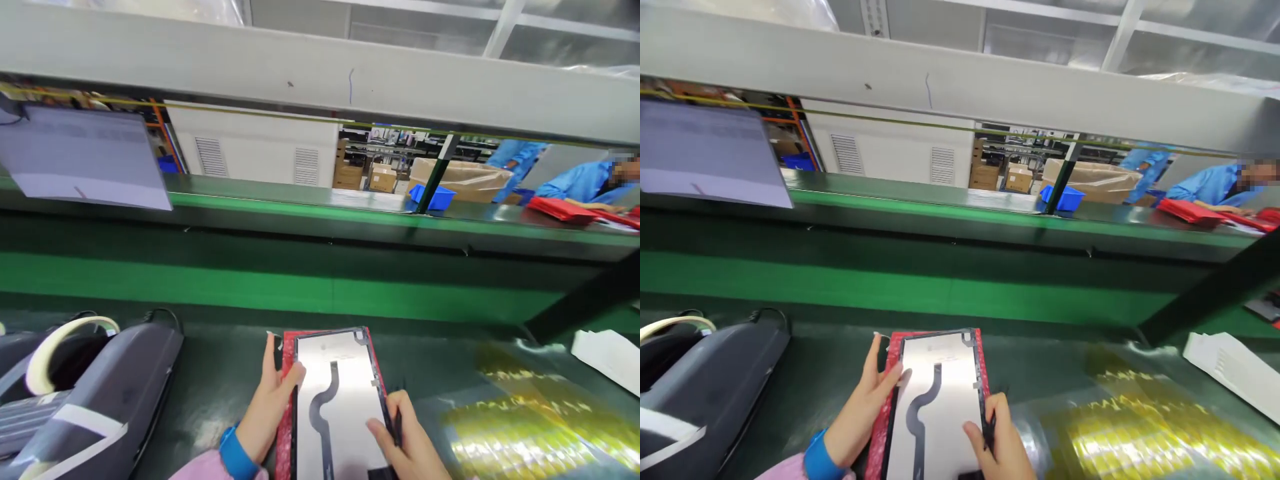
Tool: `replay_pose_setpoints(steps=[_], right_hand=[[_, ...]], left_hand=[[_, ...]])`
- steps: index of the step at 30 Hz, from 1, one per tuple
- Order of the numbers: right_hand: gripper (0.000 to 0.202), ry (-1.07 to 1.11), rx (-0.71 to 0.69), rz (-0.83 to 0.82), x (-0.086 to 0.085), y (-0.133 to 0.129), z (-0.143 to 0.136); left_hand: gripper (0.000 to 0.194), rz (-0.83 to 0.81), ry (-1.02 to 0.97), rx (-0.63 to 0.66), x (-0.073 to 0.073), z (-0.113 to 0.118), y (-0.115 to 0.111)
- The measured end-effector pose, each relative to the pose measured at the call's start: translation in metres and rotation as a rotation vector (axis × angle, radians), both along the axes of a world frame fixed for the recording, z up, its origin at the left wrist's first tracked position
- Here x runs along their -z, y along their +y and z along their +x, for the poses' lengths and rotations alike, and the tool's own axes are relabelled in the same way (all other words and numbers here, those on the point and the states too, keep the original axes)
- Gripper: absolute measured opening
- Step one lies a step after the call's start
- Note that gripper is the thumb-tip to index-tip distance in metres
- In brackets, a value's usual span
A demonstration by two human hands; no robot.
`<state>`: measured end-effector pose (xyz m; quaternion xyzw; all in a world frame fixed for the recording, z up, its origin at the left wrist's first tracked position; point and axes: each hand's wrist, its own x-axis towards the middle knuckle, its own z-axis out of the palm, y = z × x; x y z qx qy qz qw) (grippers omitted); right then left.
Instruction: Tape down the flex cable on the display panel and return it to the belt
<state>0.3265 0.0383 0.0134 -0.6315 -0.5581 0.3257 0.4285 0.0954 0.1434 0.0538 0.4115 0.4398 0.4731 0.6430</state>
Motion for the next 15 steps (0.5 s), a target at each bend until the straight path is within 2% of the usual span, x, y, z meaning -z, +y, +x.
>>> replay_pose_setpoints(steps=[2, 4, 6, 8, 10, 12, 15], right_hand=[[0.023, -0.152, -0.003, 0.044, -0.012, -0.007, 0.022], [0.021, -0.328, 0.030, 0.096, -0.018, -0.019, 0.053], [0.021, -0.524, 0.042, 0.118, -0.016, -0.032, 0.083], [0.018, -0.666, 0.010, 0.107, -0.007, -0.040, 0.101], [0.016, -0.707, 0.005, 0.092, 0.002, -0.036, 0.102], [0.018, -0.661, 0.028, 0.084, 0.005, -0.021, 0.089], [0.025, -0.545, 0.055, 0.086, -0.002, 0.011, 0.063]], left_hand=[[0.138, 0.016, -0.045, 0.012, 0.004, -0.001, 0.000], [0.138, 0.025, -0.046, -0.001, 0.003, -0.001, 0.001], [0.134, 0.010, -0.024, -0.025, -0.001, 0.001, 0.001], [0.133, -0.004, -0.012, -0.049, -0.005, 0.003, 0.001], [0.134, -0.006, -0.006, -0.074, -0.007, 0.007, 0.001], [0.134, -0.006, -0.002, -0.090, -0.005, 0.010, 0.000], [0.133, -0.007, 0.004, -0.102, -0.001, 0.013, -0.001]])
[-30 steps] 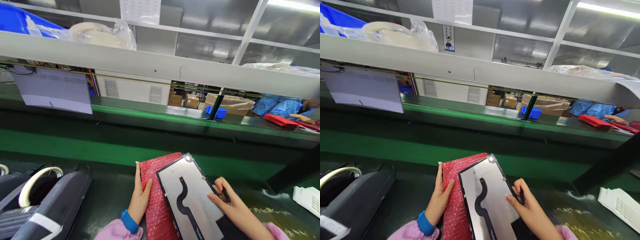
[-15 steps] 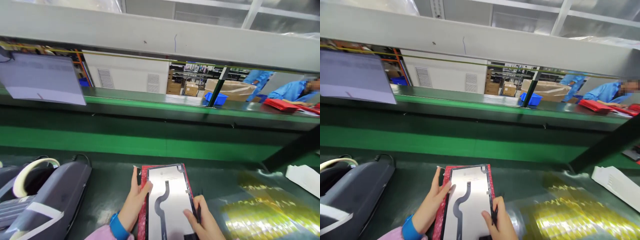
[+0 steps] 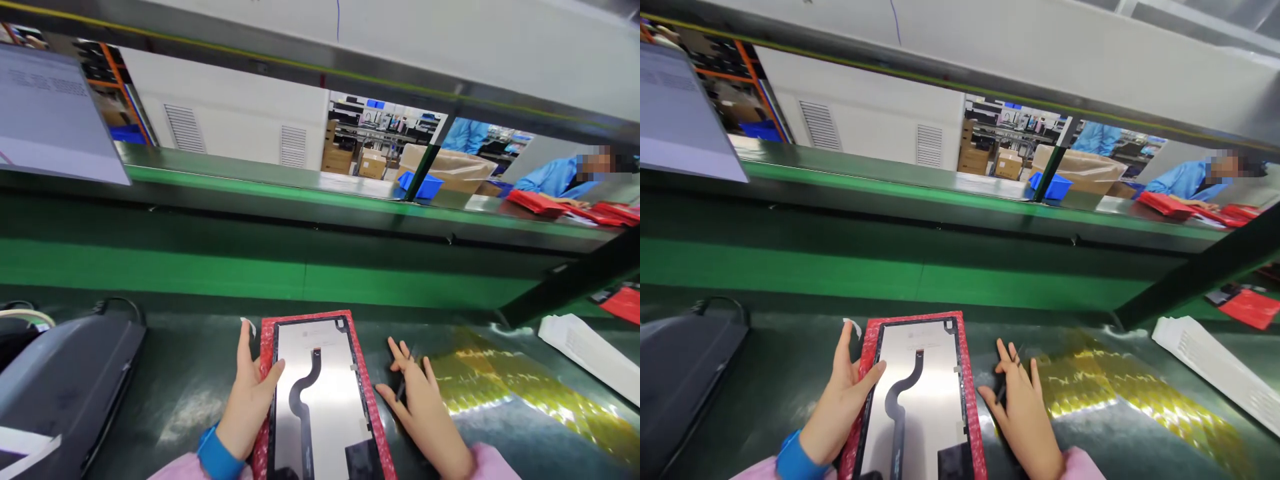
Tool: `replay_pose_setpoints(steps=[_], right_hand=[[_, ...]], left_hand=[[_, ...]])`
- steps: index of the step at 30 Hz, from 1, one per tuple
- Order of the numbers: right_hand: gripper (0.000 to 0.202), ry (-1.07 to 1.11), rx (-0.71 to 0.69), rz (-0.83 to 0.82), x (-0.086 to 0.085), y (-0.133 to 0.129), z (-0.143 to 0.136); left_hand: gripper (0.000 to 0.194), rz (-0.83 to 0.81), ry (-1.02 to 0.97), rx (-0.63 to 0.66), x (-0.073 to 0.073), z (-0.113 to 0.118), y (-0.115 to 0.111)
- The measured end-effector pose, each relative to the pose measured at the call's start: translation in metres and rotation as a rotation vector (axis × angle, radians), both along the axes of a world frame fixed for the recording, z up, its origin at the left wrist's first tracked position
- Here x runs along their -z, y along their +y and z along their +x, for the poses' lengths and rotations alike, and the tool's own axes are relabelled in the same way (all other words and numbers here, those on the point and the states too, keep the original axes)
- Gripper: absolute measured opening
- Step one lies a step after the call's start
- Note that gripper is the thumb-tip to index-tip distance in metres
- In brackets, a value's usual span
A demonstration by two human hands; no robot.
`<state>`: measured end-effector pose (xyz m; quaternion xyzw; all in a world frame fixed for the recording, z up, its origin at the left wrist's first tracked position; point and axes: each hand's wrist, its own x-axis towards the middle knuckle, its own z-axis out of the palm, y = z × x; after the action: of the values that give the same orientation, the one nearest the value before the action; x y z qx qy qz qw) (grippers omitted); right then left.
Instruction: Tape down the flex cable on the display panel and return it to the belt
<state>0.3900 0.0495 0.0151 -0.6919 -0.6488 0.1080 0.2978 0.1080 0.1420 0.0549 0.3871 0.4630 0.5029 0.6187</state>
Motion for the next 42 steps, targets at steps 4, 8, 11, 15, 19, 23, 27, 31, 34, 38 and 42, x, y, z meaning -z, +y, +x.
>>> replay_pose_setpoints(steps=[4, 8, 11, 15, 19, 23, 27, 31, 34, 38, 42], right_hand=[[0.022, 0.323, 0.021, 0.097, -0.019, 0.017, -0.011], [0.036, 0.682, 0.150, 0.113, -0.026, -0.010, 0.003], [0.056, 0.938, 0.187, 0.077, -0.018, -0.032, 0.014], [0.058, 1.187, 0.202, -0.010, -0.006, -0.044, 0.021], [0.047, 1.114, 0.226, -0.086, -0.012, -0.045, 0.018], [0.026, 0.875, 0.203, -0.126, -0.022, -0.045, 0.009], [0.022, 0.624, 0.199, -0.066, -0.025, -0.046, 0.002], [0.014, 0.472, 0.173, -0.025, -0.027, -0.047, 0.001], [0.012, 0.474, 0.153, -0.048, -0.029, -0.046, 0.002], [0.016, 0.578, 0.143, -0.181, -0.032, -0.043, 0.007], [0.021, 0.670, 0.132, -0.240, -0.030, -0.040, 0.011]], left_hand=[[0.131, 0.025, 0.034, 0.003, 0.005, 0.001, 0.002], [0.114, 0.175, 0.192, -0.030, 0.010, 0.004, -0.003], [0.096, 0.438, 0.388, -0.106, 0.010, 0.005, -0.016], [0.074, 0.766, 0.645, 0.099, 0.002, -0.002, -0.035], [0.065, 1.079, 0.782, 0.535, -0.003, -0.016, -0.041], [0.053, 1.246, 0.887, 0.784, 0.001, -0.024, -0.034], [0.055, 1.312, 0.899, 0.811, 0.004, -0.022, -0.028], [0.059, 1.284, 0.917, 0.795, 0.005, -0.020, -0.028], [0.057, 1.268, 0.912, 0.812, 0.005, -0.019, -0.029], [0.059, 1.257, 0.909, 0.819, 0.005, -0.017, -0.030], [0.057, 1.255, 0.913, 0.814, 0.007, -0.014, -0.032]])
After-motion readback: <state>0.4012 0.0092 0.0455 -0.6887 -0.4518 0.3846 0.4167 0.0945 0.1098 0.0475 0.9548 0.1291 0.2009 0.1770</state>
